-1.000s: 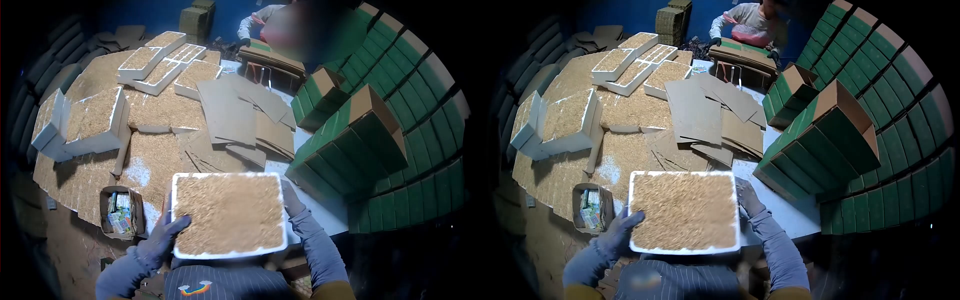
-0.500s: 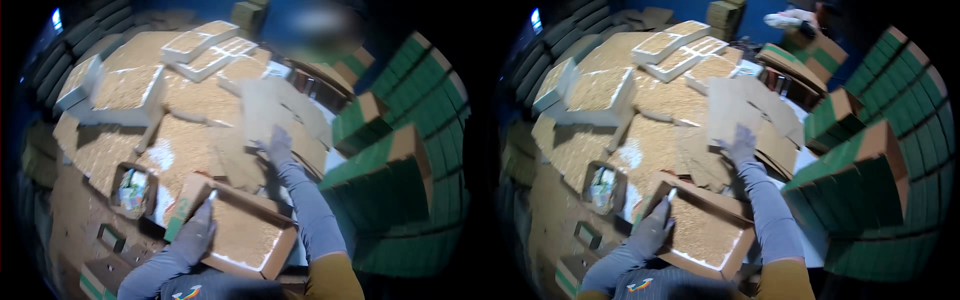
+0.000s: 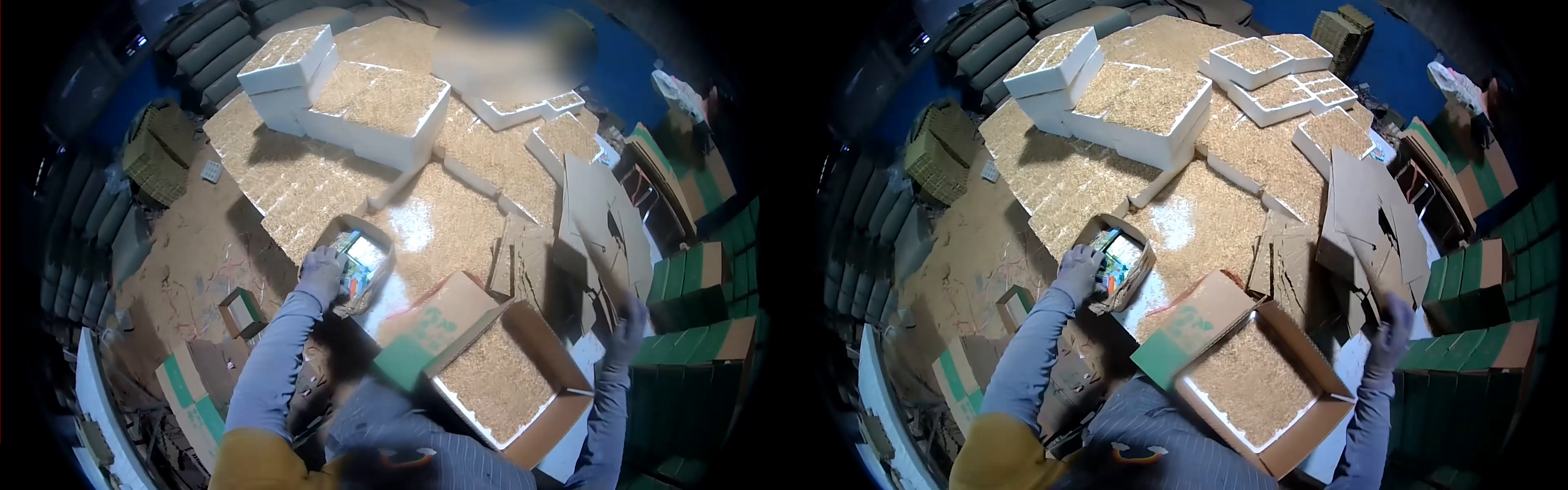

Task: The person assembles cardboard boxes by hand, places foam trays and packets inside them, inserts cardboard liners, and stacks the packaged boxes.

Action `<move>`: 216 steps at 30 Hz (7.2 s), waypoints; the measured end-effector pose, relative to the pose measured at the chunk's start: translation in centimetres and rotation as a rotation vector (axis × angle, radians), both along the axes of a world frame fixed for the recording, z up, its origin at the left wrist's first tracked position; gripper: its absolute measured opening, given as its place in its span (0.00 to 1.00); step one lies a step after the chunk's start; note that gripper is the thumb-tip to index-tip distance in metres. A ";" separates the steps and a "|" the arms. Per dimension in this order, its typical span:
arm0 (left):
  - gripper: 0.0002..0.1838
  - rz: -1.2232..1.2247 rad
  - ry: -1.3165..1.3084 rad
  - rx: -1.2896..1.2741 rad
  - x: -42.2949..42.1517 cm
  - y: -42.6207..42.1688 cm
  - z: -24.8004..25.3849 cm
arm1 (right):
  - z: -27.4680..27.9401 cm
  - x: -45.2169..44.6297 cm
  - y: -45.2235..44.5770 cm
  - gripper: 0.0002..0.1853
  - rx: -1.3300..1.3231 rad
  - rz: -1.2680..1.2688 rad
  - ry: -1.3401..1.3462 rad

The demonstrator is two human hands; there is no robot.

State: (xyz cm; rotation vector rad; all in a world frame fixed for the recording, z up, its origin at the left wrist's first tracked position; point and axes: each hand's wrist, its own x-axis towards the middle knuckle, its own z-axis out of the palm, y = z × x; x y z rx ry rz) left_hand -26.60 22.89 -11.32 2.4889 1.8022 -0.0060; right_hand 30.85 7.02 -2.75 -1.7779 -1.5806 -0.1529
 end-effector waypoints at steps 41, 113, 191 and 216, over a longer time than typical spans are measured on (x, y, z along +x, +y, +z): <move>0.48 -0.259 -0.757 -1.376 16.8 -5.4 4.9 | -4.4 -11.8 -20.5 0.31 -0.539 0.052 1.103; 0.23 -0.552 -0.309 -0.848 18.1 -8.7 21.8 | 6.0 -13.6 -17.3 0.25 -0.198 -0.066 -0.364; 0.28 0.815 -1.428 -0.979 46.3 15.4 -11.6 | -0.4 -5.3 -18.2 0.17 -0.422 -0.429 1.313; 0.31 0.281 -1.805 -0.677 15.9 13.3 5.7 | -0.2 -6.6 -17.4 0.14 -0.156 -0.456 1.263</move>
